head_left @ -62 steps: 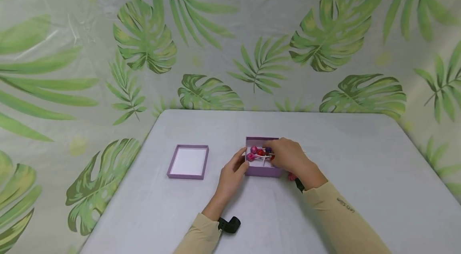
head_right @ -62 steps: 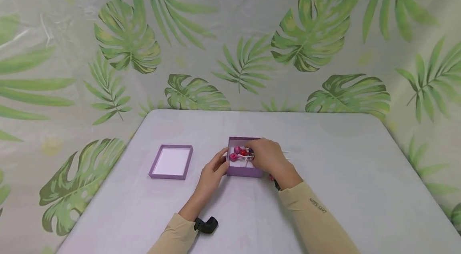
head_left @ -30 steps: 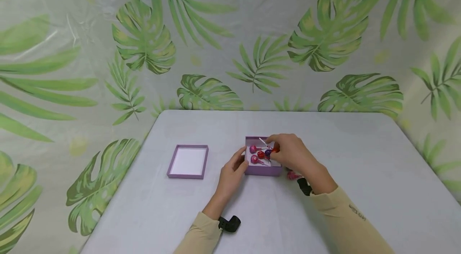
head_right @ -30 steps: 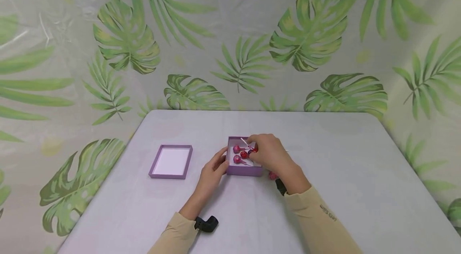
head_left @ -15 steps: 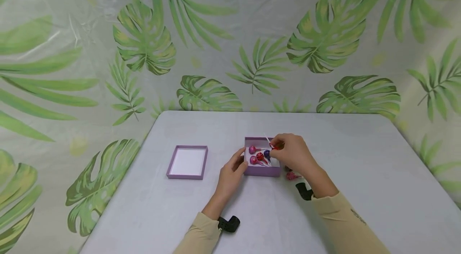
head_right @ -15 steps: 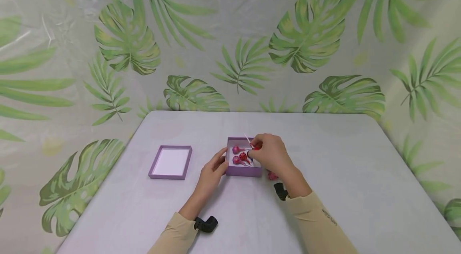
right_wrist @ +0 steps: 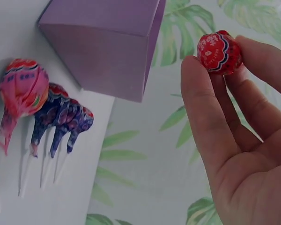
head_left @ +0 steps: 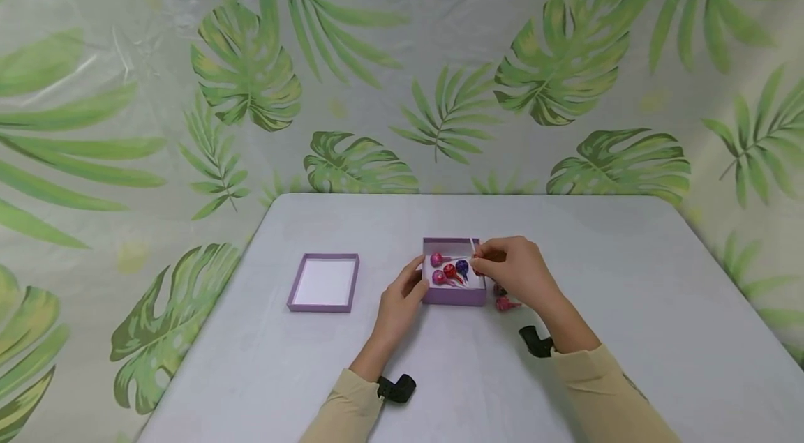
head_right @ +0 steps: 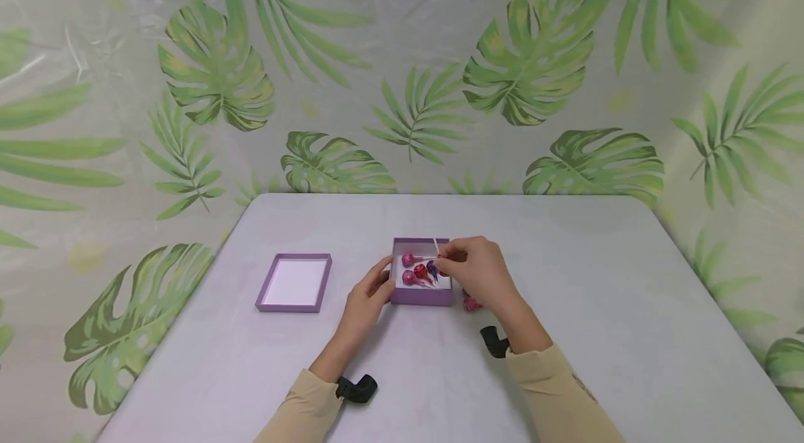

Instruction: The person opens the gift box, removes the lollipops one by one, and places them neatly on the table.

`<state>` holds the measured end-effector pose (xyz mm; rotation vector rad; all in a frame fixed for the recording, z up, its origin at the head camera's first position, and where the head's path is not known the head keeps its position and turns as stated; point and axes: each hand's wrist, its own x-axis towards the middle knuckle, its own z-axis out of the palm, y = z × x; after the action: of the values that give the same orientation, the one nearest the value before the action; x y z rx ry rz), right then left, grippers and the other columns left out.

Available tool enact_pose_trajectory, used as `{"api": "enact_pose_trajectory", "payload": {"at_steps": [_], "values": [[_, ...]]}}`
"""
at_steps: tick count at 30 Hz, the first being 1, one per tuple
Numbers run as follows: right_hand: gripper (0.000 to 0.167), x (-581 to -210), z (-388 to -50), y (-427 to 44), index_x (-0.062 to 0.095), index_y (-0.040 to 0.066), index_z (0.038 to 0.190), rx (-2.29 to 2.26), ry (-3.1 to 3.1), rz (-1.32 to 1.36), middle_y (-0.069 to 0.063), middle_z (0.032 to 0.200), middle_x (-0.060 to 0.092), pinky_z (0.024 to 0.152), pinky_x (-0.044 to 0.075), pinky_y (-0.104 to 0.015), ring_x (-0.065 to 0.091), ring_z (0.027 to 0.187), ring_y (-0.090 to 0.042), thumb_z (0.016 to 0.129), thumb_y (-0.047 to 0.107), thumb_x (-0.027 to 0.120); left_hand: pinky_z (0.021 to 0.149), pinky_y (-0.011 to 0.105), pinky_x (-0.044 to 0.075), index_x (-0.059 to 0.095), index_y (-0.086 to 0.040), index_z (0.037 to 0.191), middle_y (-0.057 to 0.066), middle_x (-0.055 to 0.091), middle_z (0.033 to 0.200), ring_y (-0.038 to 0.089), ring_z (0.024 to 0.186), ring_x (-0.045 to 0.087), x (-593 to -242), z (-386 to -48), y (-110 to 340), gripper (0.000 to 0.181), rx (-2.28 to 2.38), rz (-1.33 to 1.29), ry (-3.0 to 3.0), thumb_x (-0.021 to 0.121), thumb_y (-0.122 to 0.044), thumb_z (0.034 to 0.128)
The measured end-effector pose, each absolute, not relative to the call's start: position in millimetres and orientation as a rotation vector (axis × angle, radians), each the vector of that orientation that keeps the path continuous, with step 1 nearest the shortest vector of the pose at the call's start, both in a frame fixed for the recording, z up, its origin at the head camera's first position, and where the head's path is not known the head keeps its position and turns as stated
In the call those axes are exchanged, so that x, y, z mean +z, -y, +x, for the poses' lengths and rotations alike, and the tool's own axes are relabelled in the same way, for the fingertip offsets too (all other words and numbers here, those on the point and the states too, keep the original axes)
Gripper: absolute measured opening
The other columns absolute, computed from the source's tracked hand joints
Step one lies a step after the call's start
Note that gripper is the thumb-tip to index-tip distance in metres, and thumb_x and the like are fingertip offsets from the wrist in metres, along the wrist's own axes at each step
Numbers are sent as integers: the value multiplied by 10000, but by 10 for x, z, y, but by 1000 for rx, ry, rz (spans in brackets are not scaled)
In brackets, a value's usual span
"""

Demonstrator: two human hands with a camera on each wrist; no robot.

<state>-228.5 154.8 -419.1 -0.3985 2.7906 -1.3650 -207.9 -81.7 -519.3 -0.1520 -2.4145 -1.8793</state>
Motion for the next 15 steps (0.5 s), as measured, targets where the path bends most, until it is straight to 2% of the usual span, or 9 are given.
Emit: {"api": "enact_pose_trajectory", "payload": {"at_steps": [10,15], "values": [[206,-4218,-2230,-1681,773,116,1005,-1337,-2821,-291,-2,930,727,712,567,-342,667,854,-183,902,295,774,1022,365,490,492,-330,1501,60,601,1395,190,1278,562,-5190,-2089,812,480,-1880,-133,2421,571,-263,1032],[256,-4220,-2165,-1741,765,112,1007,-1363,-2775,-231,-20,923,721,712,557,-346,652,858,-202,899,344,774,1018,398,496,500,-305,1498,84,609,1382,213,1269,572,-5192,-2072,804,469,-1874,-153,2411,569,-263,1037]]}}
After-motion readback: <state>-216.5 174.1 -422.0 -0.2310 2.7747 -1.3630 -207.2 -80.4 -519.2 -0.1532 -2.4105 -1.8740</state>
